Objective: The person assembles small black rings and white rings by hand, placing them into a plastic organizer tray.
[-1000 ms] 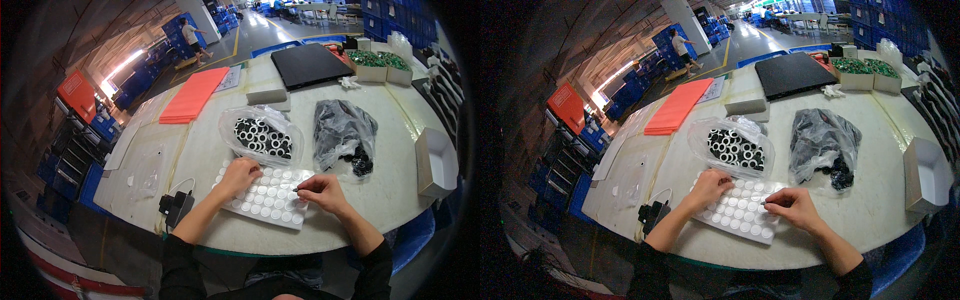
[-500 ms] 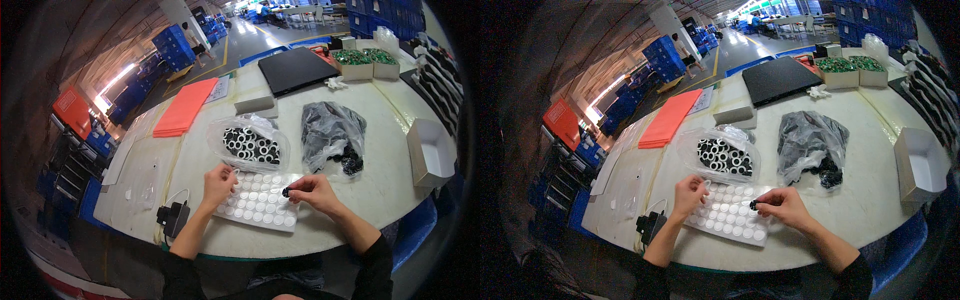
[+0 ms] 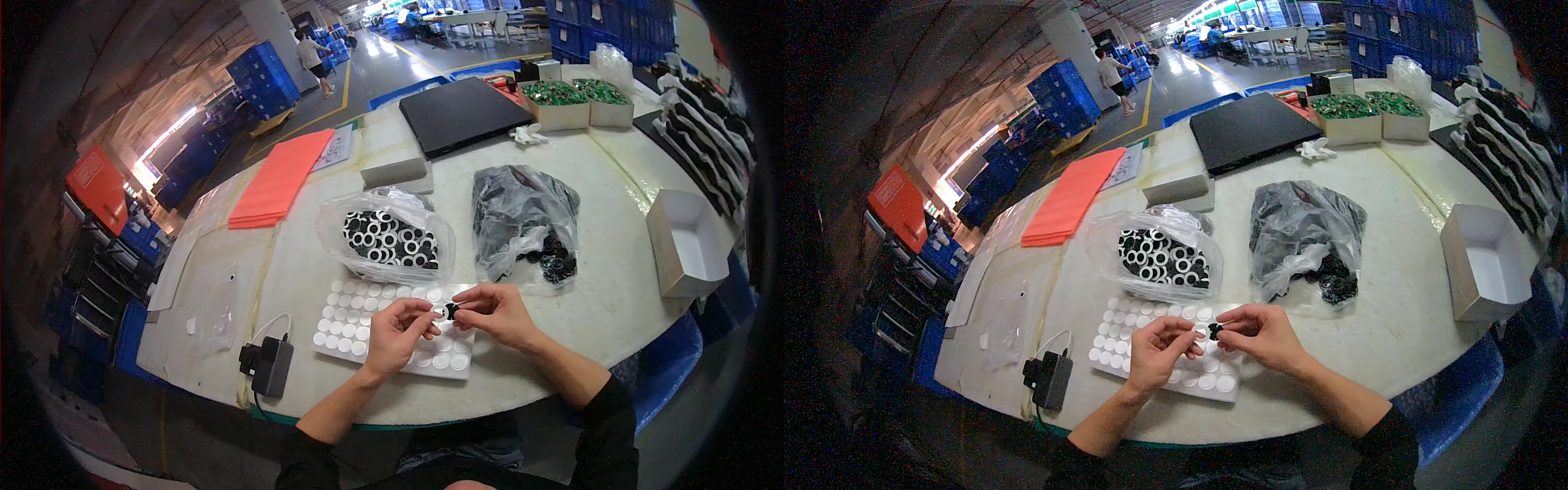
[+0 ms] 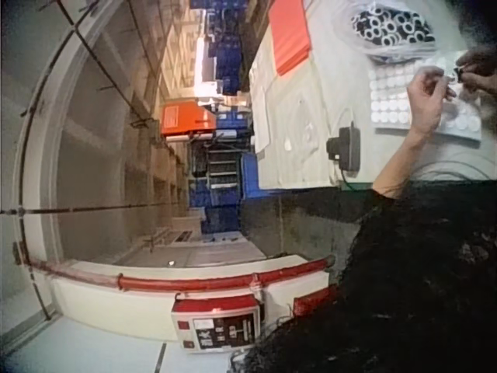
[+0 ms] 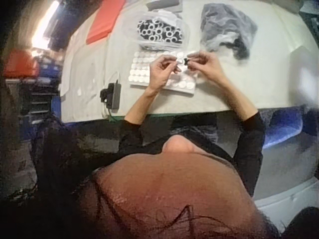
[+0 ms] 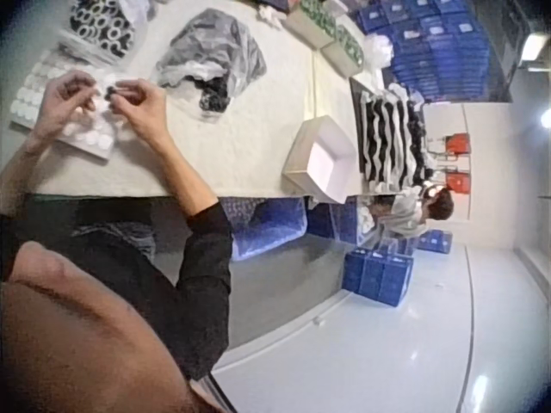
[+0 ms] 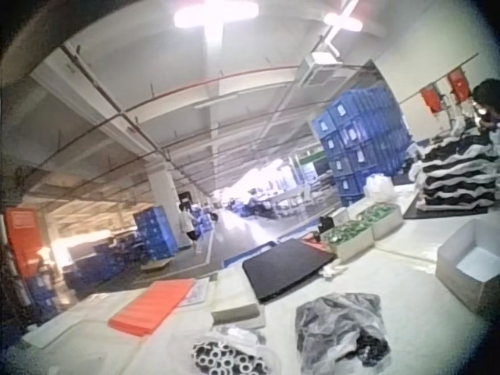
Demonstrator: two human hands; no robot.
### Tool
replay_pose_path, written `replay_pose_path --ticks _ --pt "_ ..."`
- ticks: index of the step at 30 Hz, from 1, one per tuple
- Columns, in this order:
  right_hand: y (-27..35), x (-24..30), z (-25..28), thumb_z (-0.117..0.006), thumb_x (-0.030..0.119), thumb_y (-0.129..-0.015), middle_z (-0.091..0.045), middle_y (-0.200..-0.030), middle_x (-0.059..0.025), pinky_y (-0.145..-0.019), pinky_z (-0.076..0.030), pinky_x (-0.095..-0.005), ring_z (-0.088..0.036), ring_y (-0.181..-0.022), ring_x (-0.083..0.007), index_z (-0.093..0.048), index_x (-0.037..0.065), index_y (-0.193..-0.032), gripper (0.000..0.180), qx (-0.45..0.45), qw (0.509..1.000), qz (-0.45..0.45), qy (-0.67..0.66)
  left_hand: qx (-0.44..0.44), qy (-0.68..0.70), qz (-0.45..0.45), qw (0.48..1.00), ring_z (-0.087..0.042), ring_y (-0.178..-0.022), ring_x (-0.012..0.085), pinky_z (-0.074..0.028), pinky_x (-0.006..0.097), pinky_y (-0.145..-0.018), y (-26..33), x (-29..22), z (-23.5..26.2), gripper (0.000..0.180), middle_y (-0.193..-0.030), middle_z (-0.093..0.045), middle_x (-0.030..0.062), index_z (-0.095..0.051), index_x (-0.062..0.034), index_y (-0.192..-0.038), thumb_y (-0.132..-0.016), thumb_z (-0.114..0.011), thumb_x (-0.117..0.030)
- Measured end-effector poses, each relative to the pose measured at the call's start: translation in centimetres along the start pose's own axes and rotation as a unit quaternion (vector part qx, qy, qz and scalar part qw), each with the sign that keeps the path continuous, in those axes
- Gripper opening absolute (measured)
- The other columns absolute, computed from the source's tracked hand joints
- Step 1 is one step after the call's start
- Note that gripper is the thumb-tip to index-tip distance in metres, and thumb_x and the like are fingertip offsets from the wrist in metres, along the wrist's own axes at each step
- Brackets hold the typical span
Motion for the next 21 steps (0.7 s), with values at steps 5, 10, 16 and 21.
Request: replay_pose_path --ticks 5,10,16,21 --pt "0.0 -0.6 0.2 -0.066 0.004 -0.082 -0.068 -0.088 -0.0131 -0.07 -0.055 -0.0271 -0.066 -0.078 -0.0154 -0.061 -0.007 -0.103 0.024 0.011 1.0 -0.01 0.002 0.0 -0.118 -0.105 0.987 -0.062 -0.078 0.0129 -0.054 0.024 -0.064 -0.5 1.1 -0.7 0.011 -0.089 -0.065 0.0093 -0.061 0.0041 -0.095 -0.085 -0.062 -0.001" --pt "-0.2 -1.0 0.2 -0.065 0.0 -0.083 -0.067 -0.091 -0.0149 -0.074 -0.057 -0.0297 -0.066 -0.082 -0.0183 -0.06 -0.008 -0.104 0.024 0.02 1.0 -0.011 0.008 -0.01 -0.051 -0.062 0.997 -0.062 -0.078 0.0125 -0.056 0.024 -0.065 -0.6 1.2 -1.3 0.011 -0.095 -0.062 0.0099 -0.062 0.0046 -0.095 -0.085 -0.062 0.0" --pt "-0.1 -0.5 -0.2 -0.067 0.0 -0.081 -0.067 -0.092 -0.014 -0.075 -0.056 -0.0274 -0.066 -0.082 -0.0162 -0.061 -0.007 -0.104 0.024 0.028 0.999 0.01 0.025 -0.022 -0.05 -0.062 0.997 -0.063 -0.081 0.0143 -0.056 0.025 -0.067 -0.6 1.4 -1.2 0.01 -0.095 -0.063 0.0109 -0.061 0.0051 -0.094 -0.085 -0.061 0.001" --pt "-0.2 -1.4 0.4 -0.068 0.0 -0.08 -0.067 -0.092 -0.0139 -0.074 -0.056 -0.0267 -0.066 -0.081 -0.0153 -0.061 -0.006 -0.101 0.022 0.018 1.0 -0.006 0.023 -0.012 -0.009 -0.072 0.997 -0.063 -0.077 0.0135 -0.056 0.025 -0.068 -0.5 1.4 -1.4 0.01 -0.09 -0.064 0.0105 -0.061 0.0053 -0.094 -0.085 -0.061 0.001"
Point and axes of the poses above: each hand's wrist, its own y-axis away from the middle knuckle, its own z-axis out of the back of the hand, x = y × z, the point moved 3 cm from there along -y, towards the middle knuckle
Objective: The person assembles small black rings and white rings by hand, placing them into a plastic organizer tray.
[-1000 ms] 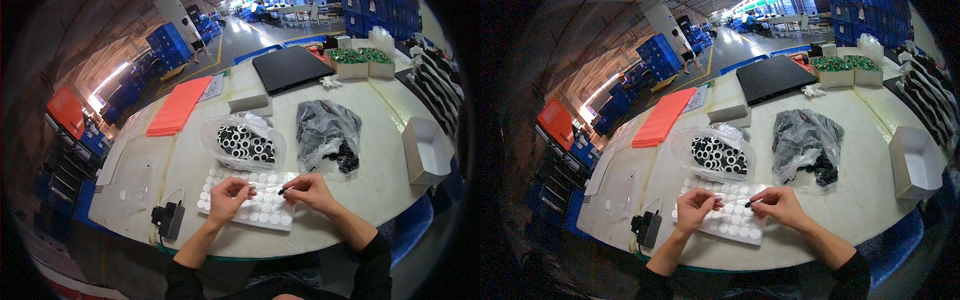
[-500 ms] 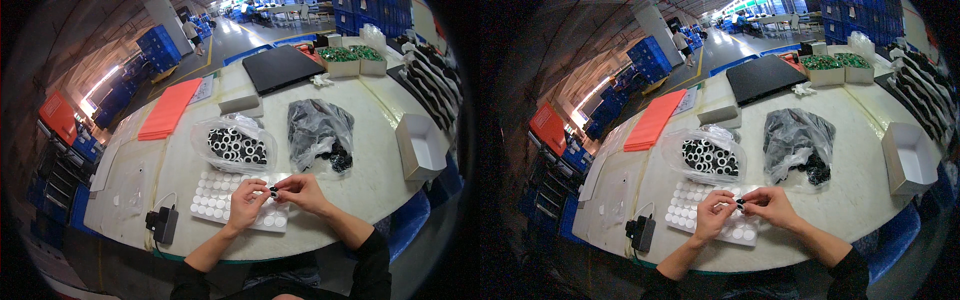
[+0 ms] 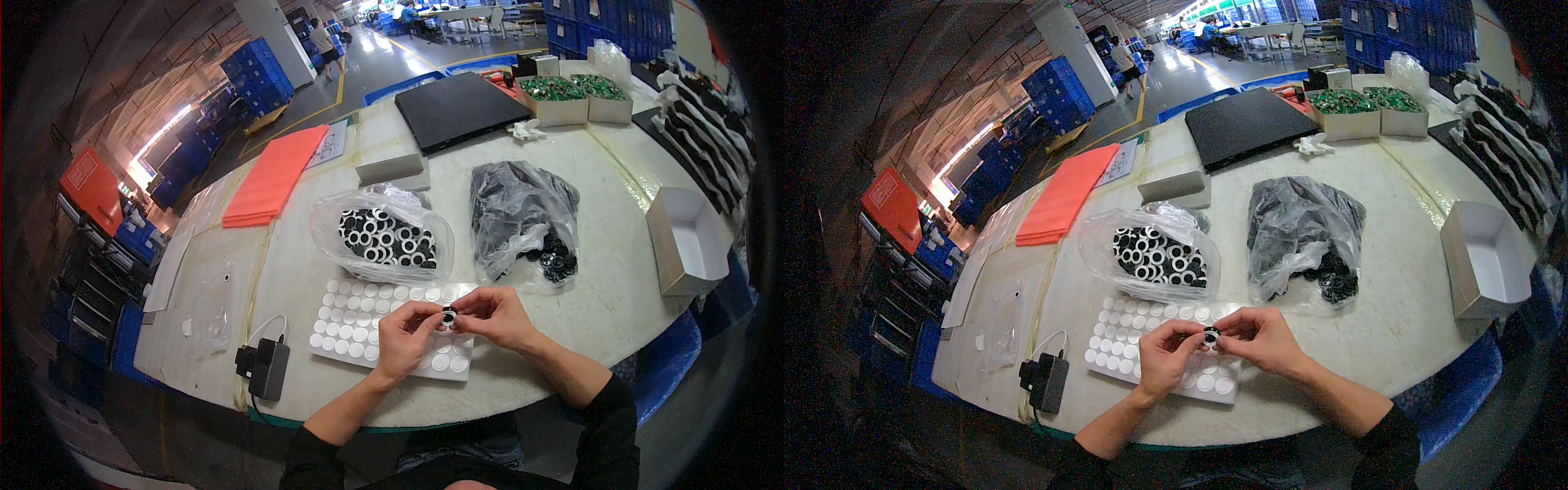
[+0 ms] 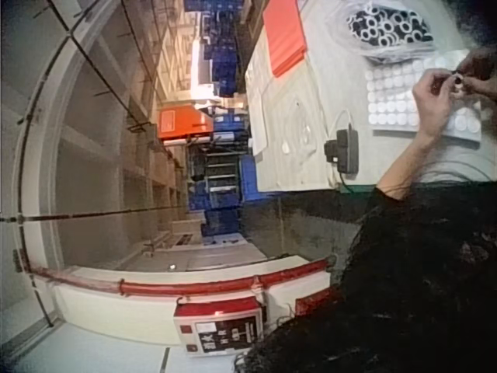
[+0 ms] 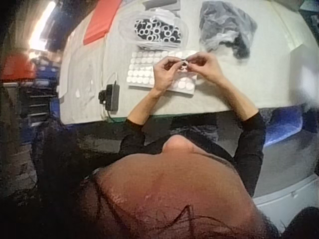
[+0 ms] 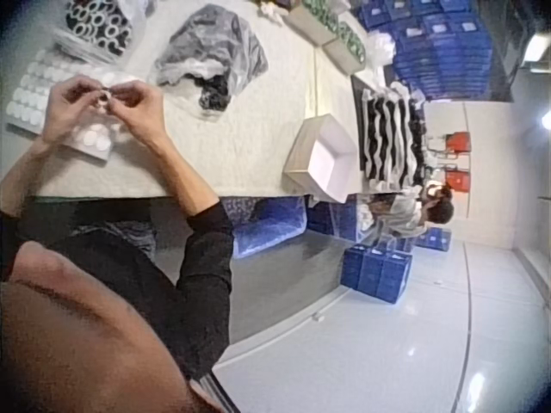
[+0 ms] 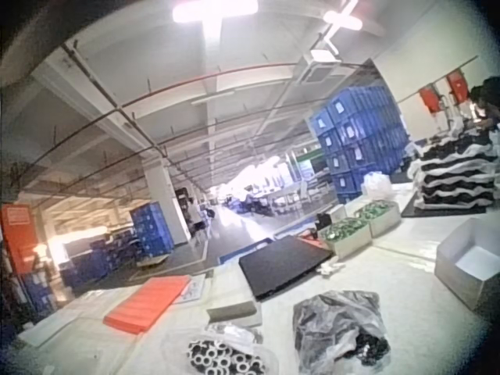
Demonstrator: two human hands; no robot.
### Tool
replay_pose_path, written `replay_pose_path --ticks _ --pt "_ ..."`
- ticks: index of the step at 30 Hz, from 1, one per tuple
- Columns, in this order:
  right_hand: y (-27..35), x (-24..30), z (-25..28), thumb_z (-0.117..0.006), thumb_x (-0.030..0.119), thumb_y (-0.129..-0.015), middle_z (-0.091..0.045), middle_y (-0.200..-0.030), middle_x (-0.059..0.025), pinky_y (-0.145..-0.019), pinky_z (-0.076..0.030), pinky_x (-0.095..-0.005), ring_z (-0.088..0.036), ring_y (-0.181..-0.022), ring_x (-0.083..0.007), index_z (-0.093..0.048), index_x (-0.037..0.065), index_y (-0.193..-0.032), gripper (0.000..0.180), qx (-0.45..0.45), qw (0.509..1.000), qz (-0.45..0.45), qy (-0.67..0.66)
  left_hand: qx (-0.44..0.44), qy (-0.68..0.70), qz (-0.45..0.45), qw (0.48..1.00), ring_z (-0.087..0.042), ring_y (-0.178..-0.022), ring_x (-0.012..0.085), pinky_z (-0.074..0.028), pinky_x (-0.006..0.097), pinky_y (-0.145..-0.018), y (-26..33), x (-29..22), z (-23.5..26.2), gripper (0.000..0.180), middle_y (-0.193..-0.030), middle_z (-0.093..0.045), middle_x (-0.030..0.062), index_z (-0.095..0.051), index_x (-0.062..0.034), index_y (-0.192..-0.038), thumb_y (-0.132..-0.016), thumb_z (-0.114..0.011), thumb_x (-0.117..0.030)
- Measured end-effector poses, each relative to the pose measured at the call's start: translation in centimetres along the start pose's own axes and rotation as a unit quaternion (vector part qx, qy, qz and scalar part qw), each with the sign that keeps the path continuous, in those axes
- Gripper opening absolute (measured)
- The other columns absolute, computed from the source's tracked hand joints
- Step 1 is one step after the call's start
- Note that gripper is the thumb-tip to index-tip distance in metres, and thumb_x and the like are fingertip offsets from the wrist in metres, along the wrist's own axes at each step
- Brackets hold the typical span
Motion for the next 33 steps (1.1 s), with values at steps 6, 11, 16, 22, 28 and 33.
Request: replay_pose_path --ticks 6,11,16,22,28,33 --pt "0.0 0.1 0.0 -0.068 0.0 -0.081 -0.067 -0.087 -0.0132 -0.071 -0.056 -0.0272 -0.066 -0.078 -0.0156 -0.062 -0.006 -0.097 0.018 0.014 1.0 0.013 0.012 0.038 0.057 0.118 0.991 -0.064 -0.073 0.0139 -0.055 0.024 -0.066 -0.3 0.5 0.5 0.014 -0.086 -0.066 0.0106 -0.063 0.0052 -0.097 -0.086 -0.063 -0.003" --pt "0.1 0.2 0.0 -0.067 0.002 -0.078 -0.068 -0.081 -0.0091 -0.065 -0.053 -0.023 -0.064 -0.071 -0.0107 -0.065 -0.005 -0.092 0.016 0.003 1.0 -0.002 0.002 0.072 0.04 0.115 0.99 -0.064 -0.074 0.0128 -0.055 0.024 -0.067 -0.2 0.0 0.6 0.015 -0.086 -0.066 0.0108 -0.063 0.0059 -0.097 -0.086 -0.063 -0.004" --pt "0.2 0.1 0.2 -0.068 0.001 -0.079 -0.068 -0.083 -0.0112 -0.066 -0.054 -0.0248 -0.066 -0.072 -0.0137 -0.064 -0.006 -0.092 0.015 0.008 0.999 -0.008 0.044 0.087 0.034 0.101 0.991 -0.064 -0.071 0.0123 -0.054 0.023 -0.065 -0.2 0.4 0.2 0.013 -0.083 -0.066 0.0096 -0.063 0.0053 -0.093 -0.084 -0.065 -0.003" --pt "0.0 0.0 -0.2 -0.07 0.001 -0.078 -0.067 -0.084 -0.008 -0.068 -0.053 -0.0239 -0.064 -0.074 -0.0117 -0.063 -0.004 -0.092 0.017 0.03 0.999 0.018 0.025 0.054 -0.005 0.085 0.995 -0.063 -0.068 0.0113 -0.052 0.023 -0.061 -0.3 0.5 0.5 0.012 -0.079 -0.065 0.0078 -0.061 0.0036 -0.091 -0.082 -0.066 -0.004" --pt "0.0 0.6 0.2 -0.071 0.003 -0.077 -0.067 -0.079 -0.0055 -0.065 -0.051 -0.0226 -0.064 -0.071 -0.0105 -0.063 -0.002 -0.088 0.015 0.042 0.998 -0.002 0.05 0.063 0.08 0.111 0.989 -0.061 -0.065 0.0085 -0.05 0.021 -0.059 -0.2 0.8 0.2 0.013 -0.076 -0.064 0.0056 -0.062 0.0032 -0.09 -0.082 -0.067 -0.006" --pt "0.2 0.0 -0.1 -0.074 0.006 -0.075 -0.065 -0.073 -0.0037 -0.061 -0.048 -0.0203 -0.061 -0.066 -0.0078 -0.064 -0.001 -0.083 0.015 0.052 0.993 -0.019 0.102 0.113 -0.038 0.086 0.989 -0.057 -0.064 0.0041 -0.045 0.018 -0.057 0.0 1.0 0.5 0.012 -0.072 -0.063 0.0009 -0.064 0.0024 -0.085 -0.08 -0.068 -0.008"
Point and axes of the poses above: each hand's wrist, its own y-axis away from the middle knuckle, its own z-axis out of the back of the hand, x = y × z, the point moved 3 cm from there along -y, towards the middle knuckle
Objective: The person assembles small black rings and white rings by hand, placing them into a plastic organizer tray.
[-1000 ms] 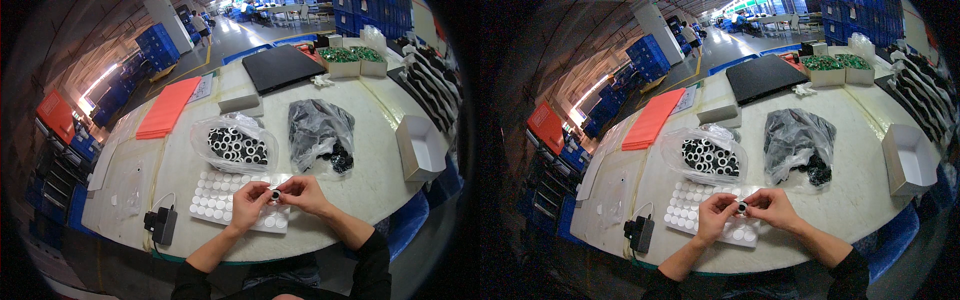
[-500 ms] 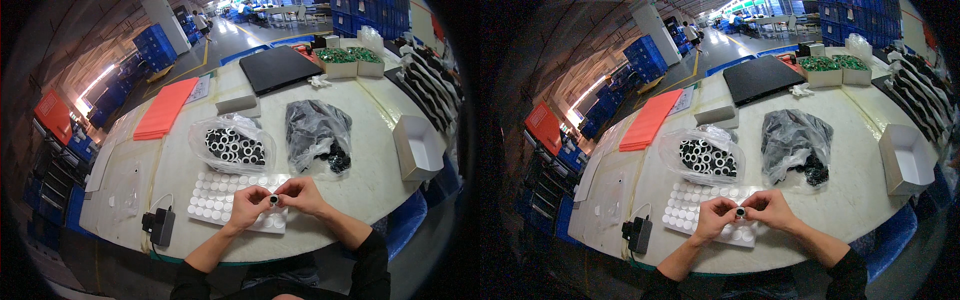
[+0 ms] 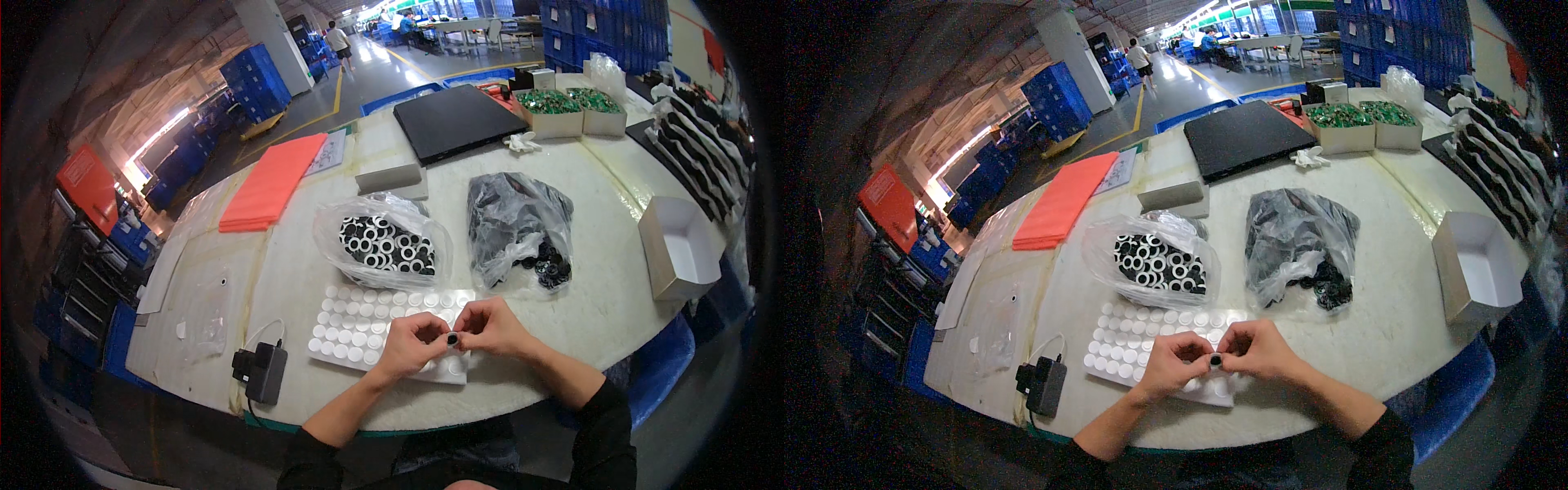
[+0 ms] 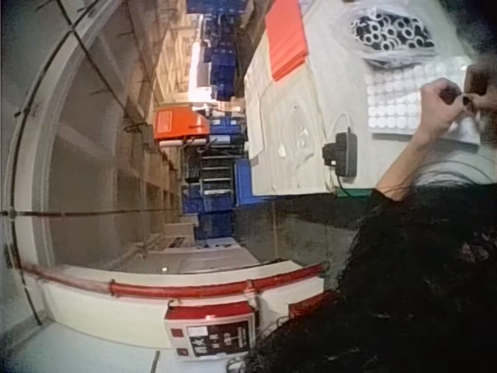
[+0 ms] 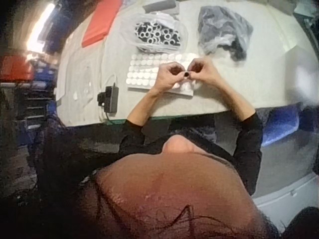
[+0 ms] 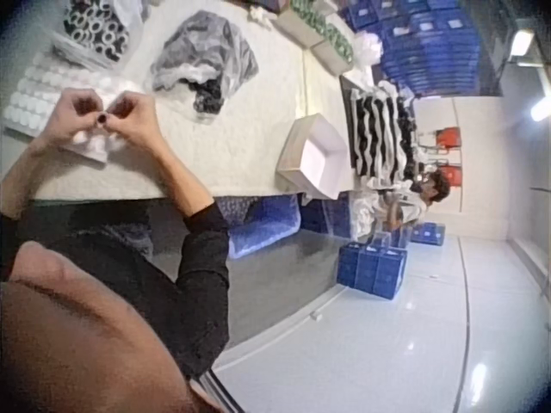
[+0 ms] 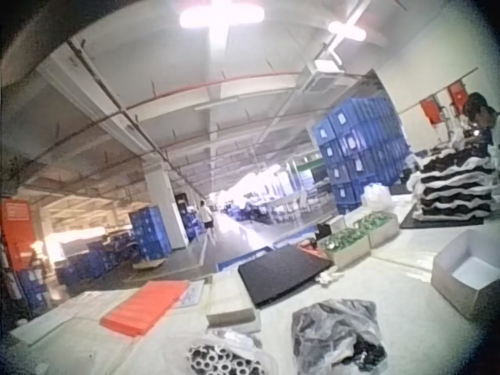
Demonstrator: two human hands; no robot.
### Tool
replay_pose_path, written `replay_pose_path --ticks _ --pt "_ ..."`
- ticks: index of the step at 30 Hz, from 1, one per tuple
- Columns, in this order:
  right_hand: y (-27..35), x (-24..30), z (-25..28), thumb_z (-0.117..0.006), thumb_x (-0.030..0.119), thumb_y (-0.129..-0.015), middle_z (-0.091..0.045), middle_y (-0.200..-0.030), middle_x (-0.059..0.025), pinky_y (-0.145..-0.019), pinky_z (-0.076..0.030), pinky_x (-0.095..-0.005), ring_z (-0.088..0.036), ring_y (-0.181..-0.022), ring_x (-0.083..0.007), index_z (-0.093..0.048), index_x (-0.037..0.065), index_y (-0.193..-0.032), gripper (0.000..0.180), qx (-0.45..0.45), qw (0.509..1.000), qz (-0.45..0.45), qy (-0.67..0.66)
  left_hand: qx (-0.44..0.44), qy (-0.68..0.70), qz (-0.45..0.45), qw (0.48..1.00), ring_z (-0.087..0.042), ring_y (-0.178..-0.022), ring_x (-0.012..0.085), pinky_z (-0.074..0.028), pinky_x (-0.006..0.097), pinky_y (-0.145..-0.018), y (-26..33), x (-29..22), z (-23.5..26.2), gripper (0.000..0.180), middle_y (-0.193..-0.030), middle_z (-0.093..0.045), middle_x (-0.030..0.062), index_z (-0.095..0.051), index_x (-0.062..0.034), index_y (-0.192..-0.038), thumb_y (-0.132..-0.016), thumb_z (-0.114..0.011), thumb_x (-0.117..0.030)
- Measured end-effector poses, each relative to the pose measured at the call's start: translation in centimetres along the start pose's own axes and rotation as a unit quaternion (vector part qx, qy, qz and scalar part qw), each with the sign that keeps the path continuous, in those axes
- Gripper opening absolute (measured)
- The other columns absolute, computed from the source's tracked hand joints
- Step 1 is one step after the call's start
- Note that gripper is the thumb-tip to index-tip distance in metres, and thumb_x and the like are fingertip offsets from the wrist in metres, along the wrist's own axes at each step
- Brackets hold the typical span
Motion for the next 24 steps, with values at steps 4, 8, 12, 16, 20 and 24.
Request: replay_pose_path --ticks 4,8,12,16,20,24 --pt "0.3 0.2 -0.5 -0.077 0.011 -0.072 -0.063 -0.069 -0.0021 -0.057 -0.047 -0.0206 -0.058 -0.062 -0.006 -0.063 -0.001 -0.079 0.019 -0.009 0.998 0.011 0.066 0.052 -0.097 0.001 0.994 -0.056 -0.064 0.0048 -0.046 0.019 -0.057 0.0 -0.3 0.3 0.009 -0.071 -0.062 0.0005 -0.063 0.0022 -0.086 -0.081 -0.066 -0.005" --pt "0.3 -0.1 -0.5 -0.074 0.01 -0.076 -0.064 -0.069 -0.005 -0.058 -0.051 -0.0227 -0.061 -0.064 -0.0083 -0.062 -0.003 -0.079 0.018 -0.066 0.997 0.033 0.028 0.008 0.074 0.014 0.997 -0.06 -0.071 0.0084 -0.049 0.022 -0.064 -0.2 -0.2 -0.3 0.011 -0.082 -0.064 0.0059 -0.062 0.0037 -0.093 -0.083 -0.063 -0.001" --pt "0.1 -0.1 -0.1 -0.066 0.002 -0.08 -0.066 -0.073 -0.0093 -0.061 -0.054 -0.0249 -0.065 -0.067 -0.0133 -0.059 -0.004 -0.084 0.011 -0.108 0.988 0.054 -0.1 -0.053 0.079 -0.083 0.992 -0.061 -0.078 0.0106 -0.05 0.022 -0.072 0.0 -0.8 -1.4 0.015 -0.091 -0.064 0.0078 -0.062 0.0043 -0.099 -0.084 -0.061 0.0" --pt "0.2 0.5 0.2 -0.068 0.002 -0.077 -0.066 -0.071 -0.007 -0.06 -0.052 -0.0228 -0.064 -0.064 -0.0107 -0.057 -0.001 -0.088 0.016 -0.081 0.99 0.109 0.044 -0.052 -0.007 -0.101 0.993 -0.061 -0.079 0.0111 -0.049 0.023 -0.074 0.1 -1.0 -1.1 0.015 -0.092 -0.064 0.0065 -0.065 0.0029 -0.096 -0.081 -0.062 0.002" --pt "0.6 1.7 -0.2 -0.072 0.005 -0.069 -0.062 -0.059 -0.0021 -0.05 -0.047 -0.0193 -0.06 -0.056 -0.005 -0.056 0.004 -0.088 0.024 -0.04 0.976 0.144 0.156 0.04 -0.192 -0.095 0.976 -0.06 -0.075 0.0098 -0.049 0.023 -0.07 0.1 -1.6 -1.0 0.011 -0.085 -0.064 0.0058 -0.067 0.0022 -0.088 -0.077 -0.063 0.002" --pt "0.5 2.0 -0.5 -0.07 0.005 -0.074 -0.062 -0.06 -0.0026 -0.05 -0.047 -0.0199 -0.061 -0.056 -0.0061 -0.055 0.003 -0.088 0.021 -0.02 0.978 0.139 0.156 0.045 -0.106 -0.049 0.992 -0.059 -0.073 0.0086 -0.049 0.022 -0.067 0.3 -0.9 -0.4 0.012 -0.08 -0.064 0.0035 -0.066 0.0025 -0.088 -0.076 -0.065 -0.001"
Point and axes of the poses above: each hand's wrist, its own y-axis away from the middle knuckle, its own z-axis out of the back of the hand, x = y × z, the point moved 3 cm from there along -y, towards the middle knuckle
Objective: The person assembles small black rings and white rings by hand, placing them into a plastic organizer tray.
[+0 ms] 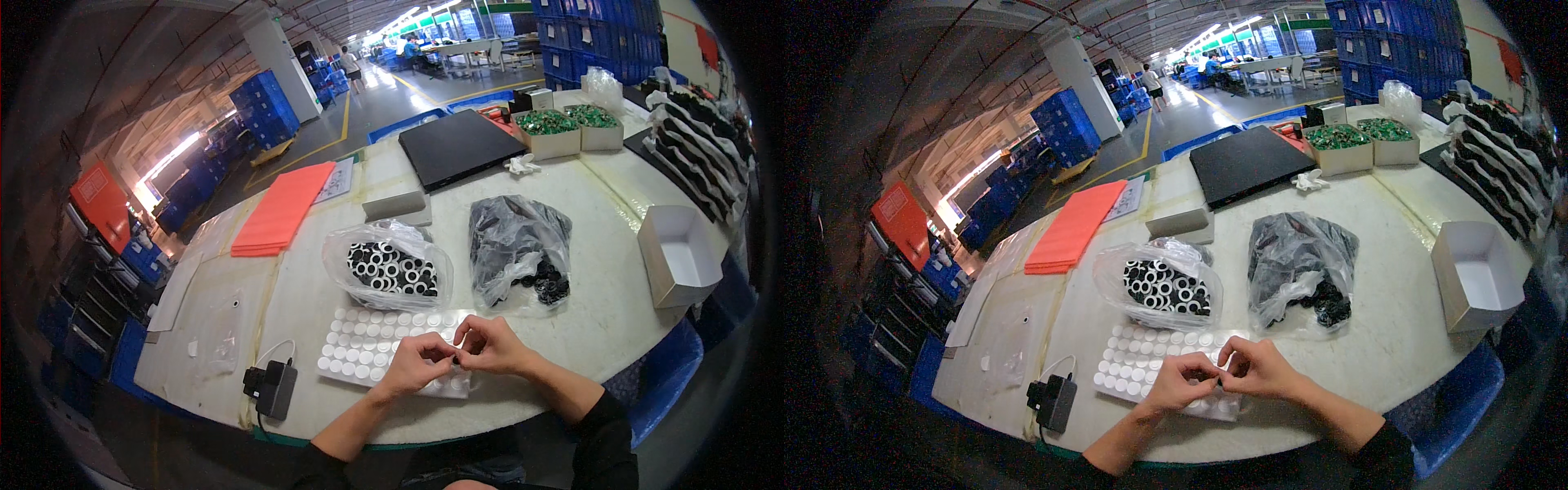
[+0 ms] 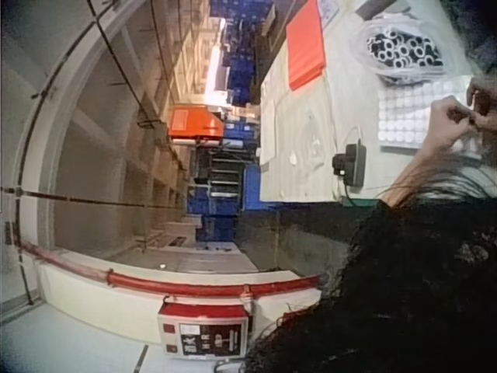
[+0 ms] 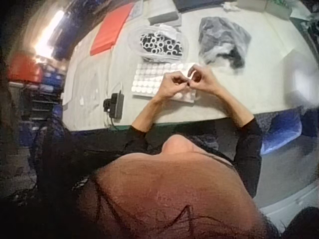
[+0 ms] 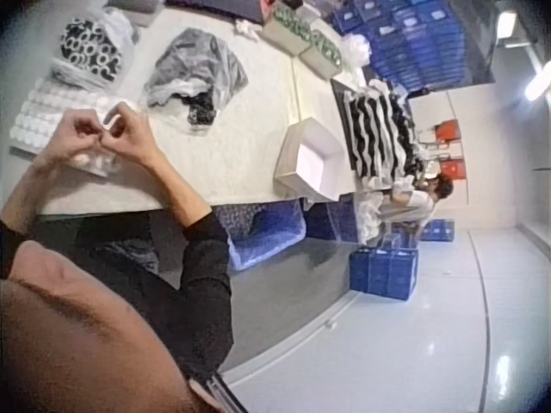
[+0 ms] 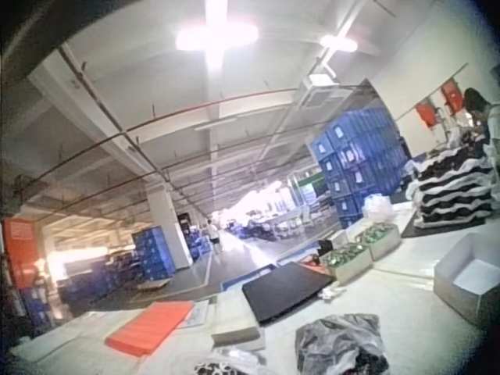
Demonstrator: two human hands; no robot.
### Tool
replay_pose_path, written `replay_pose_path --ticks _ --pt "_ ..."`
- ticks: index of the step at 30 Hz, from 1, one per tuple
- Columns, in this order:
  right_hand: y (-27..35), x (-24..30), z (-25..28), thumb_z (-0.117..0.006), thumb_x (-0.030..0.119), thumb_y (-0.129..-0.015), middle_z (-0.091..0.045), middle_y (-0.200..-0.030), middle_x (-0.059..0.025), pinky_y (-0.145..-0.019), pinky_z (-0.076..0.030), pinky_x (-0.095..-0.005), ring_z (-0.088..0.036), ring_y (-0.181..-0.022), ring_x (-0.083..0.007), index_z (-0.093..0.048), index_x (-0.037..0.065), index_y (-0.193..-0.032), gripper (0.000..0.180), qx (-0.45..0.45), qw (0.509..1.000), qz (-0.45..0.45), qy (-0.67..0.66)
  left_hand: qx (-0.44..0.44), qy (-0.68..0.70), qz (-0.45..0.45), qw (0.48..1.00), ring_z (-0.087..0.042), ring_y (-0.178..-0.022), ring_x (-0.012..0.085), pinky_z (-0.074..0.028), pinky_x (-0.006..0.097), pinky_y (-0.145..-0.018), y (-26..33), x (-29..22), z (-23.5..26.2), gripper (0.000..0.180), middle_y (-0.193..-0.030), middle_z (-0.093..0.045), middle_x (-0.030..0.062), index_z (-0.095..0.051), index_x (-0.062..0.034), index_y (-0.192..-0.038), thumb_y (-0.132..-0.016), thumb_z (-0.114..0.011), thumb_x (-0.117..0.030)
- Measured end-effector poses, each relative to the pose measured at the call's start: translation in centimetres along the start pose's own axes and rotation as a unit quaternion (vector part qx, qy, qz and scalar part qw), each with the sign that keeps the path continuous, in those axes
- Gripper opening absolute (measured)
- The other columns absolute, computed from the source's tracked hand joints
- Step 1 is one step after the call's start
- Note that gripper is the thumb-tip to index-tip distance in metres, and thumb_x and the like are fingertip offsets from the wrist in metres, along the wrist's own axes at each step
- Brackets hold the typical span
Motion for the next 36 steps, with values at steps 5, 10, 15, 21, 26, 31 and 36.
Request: replay_pose_path --ticks 5,10,15,21,26,31,36 --pt "0.2 0.8 -0.3 -0.061 0.011 -0.087 -0.062 -0.06 -0.0039 -0.048 -0.047 -0.0233 -0.061 -0.053 -0.0088 -0.055 0.002 -0.09 0.011 -0.01 0.99 -0.06 -0.123 -0.024 0.143 0.102 0.984 -0.058 -0.069 0.0063 -0.047 0.019 -0.061 0.1 -0.7 0.6 0.012 -0.076 -0.063 -0.0001 -0.065 0.0003 -0.091 -0.079 -0.066 -0.002" --pt "0.4 -1.1 3.3 -0.058 0.012 -0.089 -0.061 -0.058 -0.0053 -0.044 -0.045 -0.0224 -0.059 -0.05 -0.009 -0.057 0.0 -0.088 0.012 -0.231 0.971 -0.017 -0.055 -0.195 -0.107 -0.005 0.975 -0.059 -0.064 0.007 -0.048 0.022 -0.06 -2.7 -2.6 6.6 0.015 -0.075 -0.066 0.0034 -0.068 -0.0015 -0.092 -0.077 -0.067 -0.007" --pt "1.0 0.6 9.8 -0.064 0.016 -0.078 -0.062 -0.061 -0.0135 -0.055 -0.049 -0.0345 -0.063 -0.055 -0.0256 -0.062 0.001 -0.074 0.015 -0.374 0.868 -0.04 0.324 -0.201 -0.468 -0.054 0.859 -0.066 -0.071 0.0292 -0.051 0.04 -0.067 -8.2 -4.1 13.7 0.017 -0.076 -0.068 0.0137 -0.069 -0.005 -0.083 -0.069 -0.061 -0.011" --pt "3.6 -1.5 15.1 -0.063 0.018 -0.071 -0.065 -0.067 -0.0151 -0.061 -0.05 -0.0362 -0.064 -0.061 -0.0295 -0.069 0.002 -0.074 0.017 -0.408 0.832 -0.157 0.341 -0.155 -0.668 0.057 0.726 -0.064 -0.082 0.0359 -0.051 0.043 -0.068 -11.4 -4.8 14.7 0.011 -0.086 -0.065 0.0197 -0.066 -0.0021 -0.08 -0.071 -0.058 -0.003" --pt "2.3 -2.2 12.7 -0.067 0.016 -0.065 -0.065 -0.072 -0.0152 -0.065 -0.051 -0.038 -0.064 -0.069 -0.0304 -0.069 0.006 -0.074 0.014 -0.2 0.893 -0.228 0.333 -0.12 -0.702 -0.01 0.702 -0.063 -0.081 0.0361 -0.051 0.042 -0.065 -9.1 -6.2 13.6 0.012 -0.084 -0.064 0.0199 -0.064 -0.0023 -0.081 -0.073 -0.057 0.001" --pt "3.5 -1.9 12.7 -0.07 0.009 -0.062 -0.064 -0.082 -0.0168 -0.073 -0.049 -0.0423 -0.061 -0.081 -0.0346 -0.066 0.004 -0.079 0.018 -0.194 0.834 -0.229 0.462 -0.171 -0.582 -0.187 0.773 -0.061 -0.065 0.0306 -0.048 0.039 -0.057 -2.7 -9.8 8.8 0.004 -0.076 -0.062 0.014 -0.062 -0.0027 -0.079 -0.075 -0.063 -0.003" --pt "2.7 -2.6 12.3 -0.069 0.009 -0.063 -0.064 -0.082 -0.0172 -0.073 -0.049 -0.0422 -0.061 -0.08 -0.0342 -0.067 0.004 -0.079 0.016 -0.203 0.846 -0.243 0.43 -0.205 -0.336 -0.03 0.919 -0.057 -0.054 0.0113 -0.046 0.026 -0.052 3.8 -6.4 10.7 0.01 -0.069 -0.064 0.0081 -0.067 -0.0009 -0.084 -0.078 -0.068 -0.009"
Point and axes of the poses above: each hand's wrist, its own y-axis away from the middle knuckle, its own z-axis out of the back of the hand, x = y × z, the point moved 3 cm from there along -y, towards the middle knuckle
